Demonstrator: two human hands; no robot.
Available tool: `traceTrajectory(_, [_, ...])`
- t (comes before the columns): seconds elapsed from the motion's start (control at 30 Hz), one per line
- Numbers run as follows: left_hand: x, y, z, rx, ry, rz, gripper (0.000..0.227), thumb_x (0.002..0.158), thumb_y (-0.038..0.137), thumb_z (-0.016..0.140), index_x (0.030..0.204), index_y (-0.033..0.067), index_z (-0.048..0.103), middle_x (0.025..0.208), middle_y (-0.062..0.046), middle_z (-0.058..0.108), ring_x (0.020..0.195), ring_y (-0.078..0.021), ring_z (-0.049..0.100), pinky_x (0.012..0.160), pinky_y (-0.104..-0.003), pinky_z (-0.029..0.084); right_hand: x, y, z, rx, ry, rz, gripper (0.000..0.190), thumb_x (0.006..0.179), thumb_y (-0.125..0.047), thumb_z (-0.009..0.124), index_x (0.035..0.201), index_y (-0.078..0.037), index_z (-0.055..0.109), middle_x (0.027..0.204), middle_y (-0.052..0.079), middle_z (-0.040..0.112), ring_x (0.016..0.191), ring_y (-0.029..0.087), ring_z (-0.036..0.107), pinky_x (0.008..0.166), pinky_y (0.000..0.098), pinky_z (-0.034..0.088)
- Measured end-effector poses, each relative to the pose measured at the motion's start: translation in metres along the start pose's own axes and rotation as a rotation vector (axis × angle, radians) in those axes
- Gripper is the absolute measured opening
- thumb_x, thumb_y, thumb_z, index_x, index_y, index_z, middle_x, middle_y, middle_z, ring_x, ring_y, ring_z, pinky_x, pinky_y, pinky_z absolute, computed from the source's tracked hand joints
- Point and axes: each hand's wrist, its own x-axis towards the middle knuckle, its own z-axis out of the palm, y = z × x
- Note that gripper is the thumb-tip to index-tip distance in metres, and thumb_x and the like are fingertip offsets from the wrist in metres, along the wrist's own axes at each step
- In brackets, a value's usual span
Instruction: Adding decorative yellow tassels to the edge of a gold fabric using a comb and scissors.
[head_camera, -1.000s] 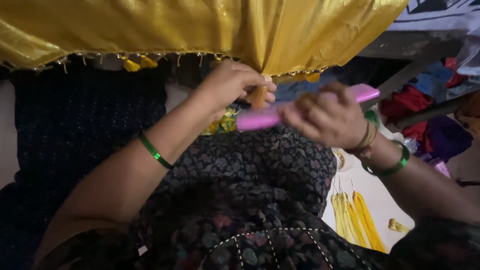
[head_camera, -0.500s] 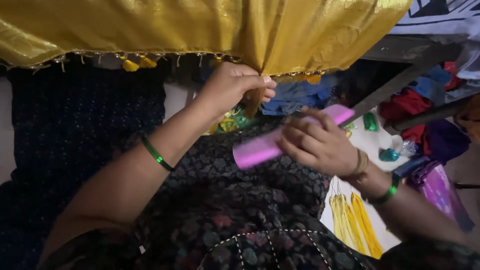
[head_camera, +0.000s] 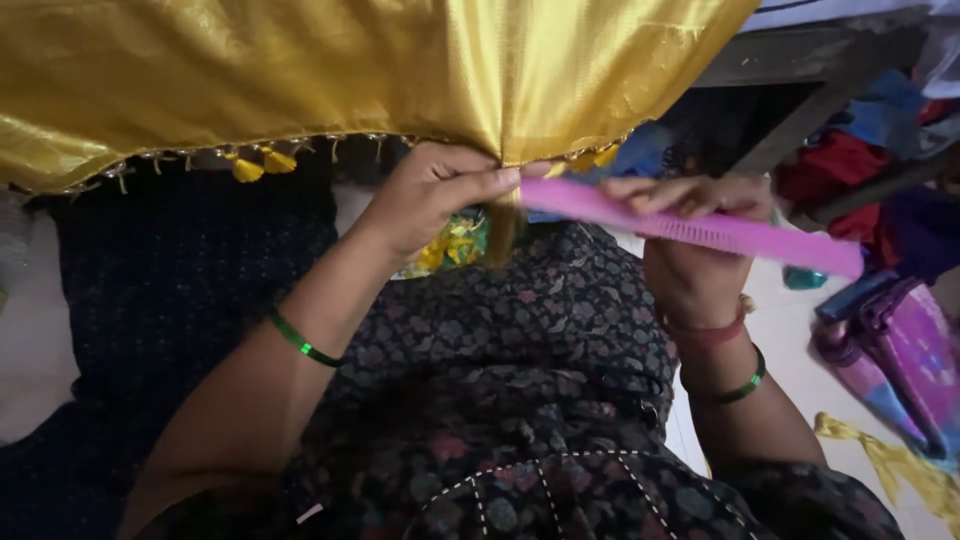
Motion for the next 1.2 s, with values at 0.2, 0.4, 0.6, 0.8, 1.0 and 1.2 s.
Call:
traceTrajectory(0.2, [-0.001, -0.005, 0.000, 0.032, 0.084, -0.059, 0.025, 0.096, 0.025, 0.068, 0.100, 0.0022, 0.079, 0.114, -0.013, 0.080, 0.105, -0.0199, 0.075, 0.099, -0.034, 0.056, -0.011, 0.003, -0.014, 0.111, -0.148, 0.129, 0.025, 0.103, 0.000, 0.072, 0.110, -0.009, 0.050, 0.103, 0.016, 0.071, 0.110, 0.035, 0.073, 0.109, 0.0596, 0.054])
traceTrajectory(0.4, [0.005, -0.018, 0.004, 0.017, 0.130, -0.098, 0.027, 0.097, 0.023, 0.066, 0.112, 0.0044, 0.079, 0.108, -0.011, 0.081, 0.104, -0.0184, 0.075, 0.098, -0.034, 0.056, -0.023, -0.001, -0.016, -0.125, -0.122, 0.262, 0.023, 0.100, 0.003, 0.071, 0.106, -0.007, 0.050, 0.102, 0.017, 0.072, 0.105, 0.034, 0.074, 0.103, 0.0523, 0.061])
traceTrajectory(0.6, [-0.004, -0.065, 0.026, 0.076, 0.267, 0.005, 0.026, 0.105, 0.024, 0.058, 0.109, 0.0022, 0.072, 0.102, -0.009, 0.080, 0.093, -0.0135, 0.076, 0.086, -0.029, 0.060, -0.072, 0.031, -0.008, -0.927, -0.480, 0.574, 0.039, 0.080, -0.008, 0.078, 0.118, -0.005, 0.069, 0.101, 0.010, 0.076, 0.089, 0.025, 0.076, 0.075, 0.0360, 0.059])
traceTrajectory(0.8, [-0.023, -0.074, 0.049, 0.179, 0.428, 0.092, 0.026, 0.108, 0.023, 0.056, 0.108, 0.0008, 0.070, 0.093, -0.006, 0.079, 0.084, -0.0085, 0.072, 0.076, -0.025, 0.056, -0.041, 0.027, 0.035, -0.793, -0.489, 0.427, 0.022, 0.089, -0.013, 0.074, 0.109, -0.004, 0.073, 0.103, 0.011, 0.074, 0.095, 0.023, 0.072, 0.082, 0.0344, 0.058])
traceTrajectory(1.0, [-0.030, -0.067, 0.052, 0.340, 0.483, 0.129, 0.021, 0.104, 0.018, 0.060, 0.108, 0.0020, 0.073, 0.089, -0.006, 0.078, 0.080, -0.0102, 0.074, 0.070, -0.026, 0.056, 0.019, 0.050, 0.060, -0.506, -0.163, 0.430, 0.027, 0.103, -0.021, 0.066, 0.115, 0.003, 0.069, 0.106, 0.005, 0.069, 0.098, 0.013, 0.066, 0.086, 0.0286, 0.054])
traceTrajectory(1.2, [-0.037, -0.030, 0.037, 0.737, 0.631, 0.400, 0.018, 0.094, 0.018, 0.077, 0.096, 0.0000, 0.075, 0.091, -0.012, 0.075, 0.083, -0.0229, 0.073, 0.075, -0.033, 0.056, -0.010, 0.085, 0.061, 0.069, 0.010, 0.695, 0.030, 0.107, -0.028, 0.060, 0.093, -0.003, 0.068, 0.085, 0.005, 0.068, 0.075, 0.012, 0.062, 0.068, 0.0283, 0.050])
